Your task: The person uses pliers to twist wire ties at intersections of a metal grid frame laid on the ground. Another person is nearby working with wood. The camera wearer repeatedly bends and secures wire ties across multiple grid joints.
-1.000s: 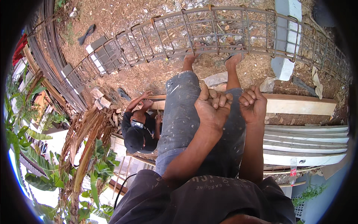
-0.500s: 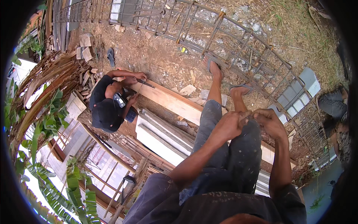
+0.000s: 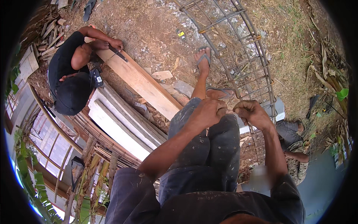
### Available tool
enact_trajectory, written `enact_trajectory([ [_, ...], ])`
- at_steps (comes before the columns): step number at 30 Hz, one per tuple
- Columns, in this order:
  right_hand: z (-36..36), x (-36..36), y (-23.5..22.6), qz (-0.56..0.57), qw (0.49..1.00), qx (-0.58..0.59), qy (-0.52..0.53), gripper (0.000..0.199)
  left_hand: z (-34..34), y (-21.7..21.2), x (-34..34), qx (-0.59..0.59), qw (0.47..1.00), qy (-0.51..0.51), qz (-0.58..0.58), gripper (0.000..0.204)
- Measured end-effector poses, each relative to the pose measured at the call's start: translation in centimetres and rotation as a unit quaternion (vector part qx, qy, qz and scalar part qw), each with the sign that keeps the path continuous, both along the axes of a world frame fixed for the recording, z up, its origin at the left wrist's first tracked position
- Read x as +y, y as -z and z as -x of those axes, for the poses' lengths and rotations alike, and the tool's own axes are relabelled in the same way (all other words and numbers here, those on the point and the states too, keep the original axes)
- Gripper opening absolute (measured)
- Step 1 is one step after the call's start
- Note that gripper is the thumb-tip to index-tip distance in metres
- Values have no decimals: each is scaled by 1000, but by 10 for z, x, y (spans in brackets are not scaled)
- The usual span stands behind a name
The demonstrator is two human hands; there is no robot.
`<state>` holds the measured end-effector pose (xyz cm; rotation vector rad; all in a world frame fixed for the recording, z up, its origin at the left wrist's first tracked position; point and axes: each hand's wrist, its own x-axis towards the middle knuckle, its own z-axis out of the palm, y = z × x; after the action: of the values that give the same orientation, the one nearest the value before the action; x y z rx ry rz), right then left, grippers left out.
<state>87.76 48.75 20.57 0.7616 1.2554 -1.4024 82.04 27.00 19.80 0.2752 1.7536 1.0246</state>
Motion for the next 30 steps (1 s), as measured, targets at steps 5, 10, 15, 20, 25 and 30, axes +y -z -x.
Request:
enact_trajectory([
  [5,65,-2,30,12,996,-41,-72,18,24,57,-12,60,995,-83,15,15],
  [10,127,-6,131,-366,866,245,-237,23,56,154,-4,8,930,-359,74,35],
  [15,174,-39,207,-379,793,247,-408,28,61,230,-5,259,916,-234,200,39],
  [20,176,-40,241,-196,891,260,-318,30,80,234,2,215,947,-118,207,25],
  [25,162,-16,220,-244,838,314,-374,33,91,233,-13,235,939,-80,238,16],
  [30,180,-47,211,-359,822,240,-371,36,110,224,-20,244,930,-122,248,19],
])
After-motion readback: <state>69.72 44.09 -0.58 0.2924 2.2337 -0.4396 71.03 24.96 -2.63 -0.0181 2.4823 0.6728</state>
